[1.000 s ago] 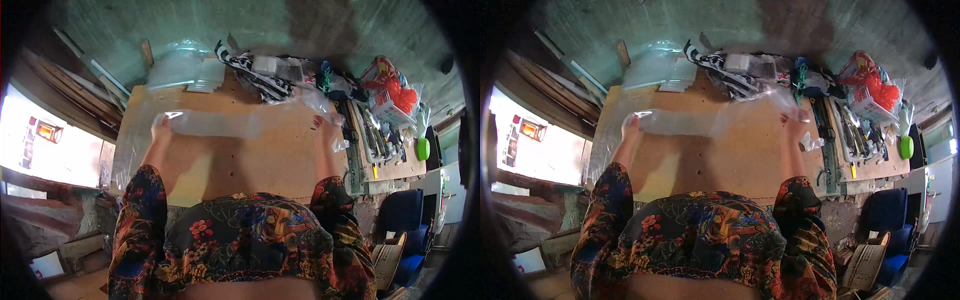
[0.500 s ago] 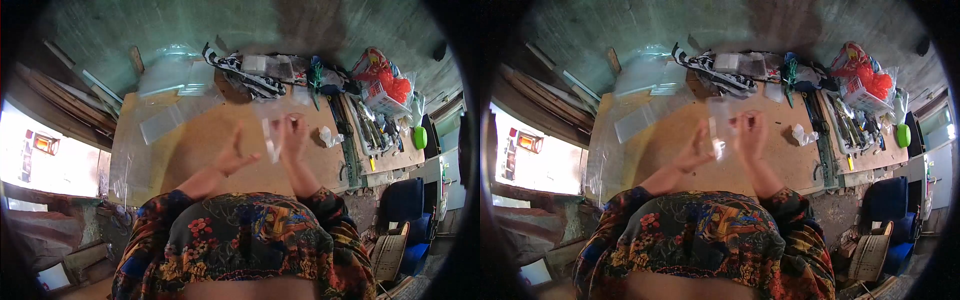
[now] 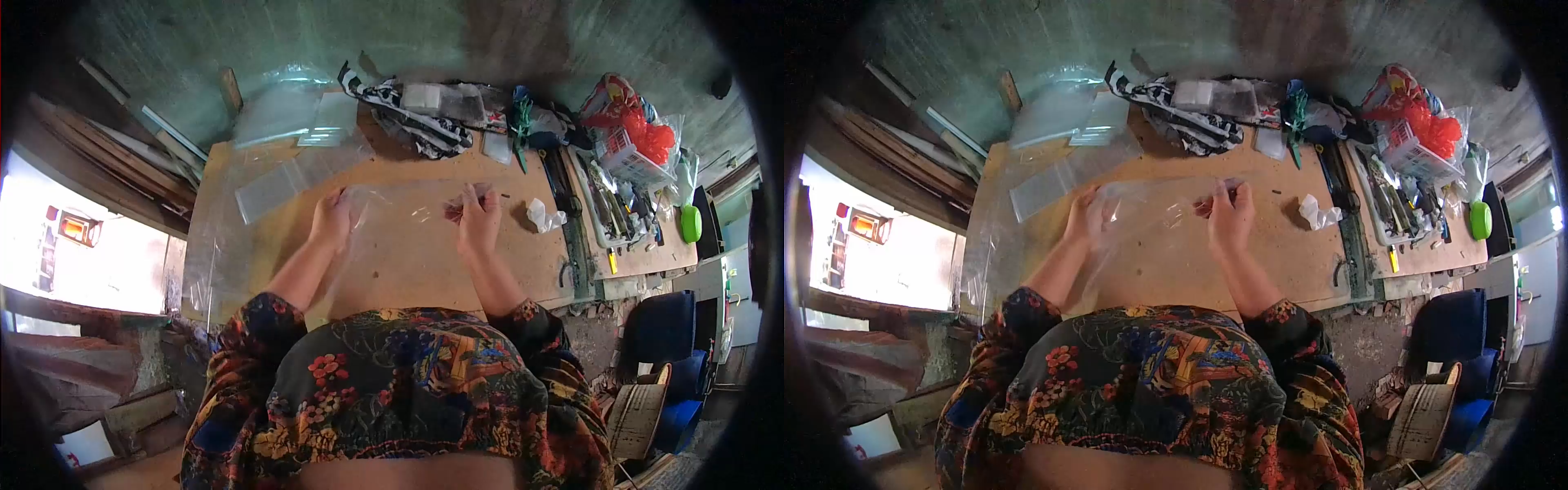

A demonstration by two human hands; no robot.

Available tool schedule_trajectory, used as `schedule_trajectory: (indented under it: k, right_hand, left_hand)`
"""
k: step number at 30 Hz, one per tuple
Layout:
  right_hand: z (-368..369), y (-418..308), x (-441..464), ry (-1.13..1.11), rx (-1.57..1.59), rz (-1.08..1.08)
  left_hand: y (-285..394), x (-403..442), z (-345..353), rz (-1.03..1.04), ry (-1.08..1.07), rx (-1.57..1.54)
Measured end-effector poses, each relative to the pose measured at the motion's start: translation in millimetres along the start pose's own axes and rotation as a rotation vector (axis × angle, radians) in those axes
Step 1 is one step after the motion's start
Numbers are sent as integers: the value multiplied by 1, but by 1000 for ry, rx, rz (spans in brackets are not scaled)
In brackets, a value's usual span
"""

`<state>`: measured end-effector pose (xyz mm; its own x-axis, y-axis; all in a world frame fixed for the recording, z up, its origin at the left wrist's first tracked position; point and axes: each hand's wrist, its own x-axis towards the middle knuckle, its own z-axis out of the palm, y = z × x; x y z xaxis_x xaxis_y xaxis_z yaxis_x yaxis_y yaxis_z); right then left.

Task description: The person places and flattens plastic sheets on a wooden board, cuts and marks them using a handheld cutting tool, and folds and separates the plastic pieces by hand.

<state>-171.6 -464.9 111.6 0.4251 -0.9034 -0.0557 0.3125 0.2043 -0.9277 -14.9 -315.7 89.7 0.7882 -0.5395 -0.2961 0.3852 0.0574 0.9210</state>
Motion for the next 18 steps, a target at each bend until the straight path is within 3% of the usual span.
schedule_trajectory:
  k: [3, 5, 6, 8, 9, 11, 12, 14, 15, 17, 18]
  right_hand:
    - [-25, 21, 20, 124, 70, 64]
    - [-37, 39, 22, 165, 34, 118]
    - [-43, 47, 22, 212, -5, 167]
    - [-58, 59, 22, 244, -46, 204]
    - [-66, 66, 20, 278, -87, 236]
    - [-84, 95, 13, 226, -116, 277]
    - [-90, 104, 7, 171, -144, 309]
    - [-94, 105, -6, 89, -286, 373]
    - [-94, 106, -12, 0, -425, 428]
    - [-98, 109, -22, -9, -324, 391]
    - [-100, 105, -25, 25, -524, 323]
  left_hand:
    - [29, 13, -12, -116, -305, 469]
    - [34, 26, -22, 35, -774, 743]
    - [35, 33, -26, 30, -772, 746]
    - [32, 47, -33, 174, -925, 1364]
    - [25, 54, -38, 166, -925, 1365]
    - [6, 68, -48, 256, -540, 1587]
    - [-4, 69, -47, 251, -544, 1589]
    - [-28, 62, -33, 495, 12, 1740]
    - [-38, 58, -25, 492, 8, 1739]
    - [-57, 44, -11, 419, 86, 1702]
    - [-63, 30, -7, 466, -3, 1695]
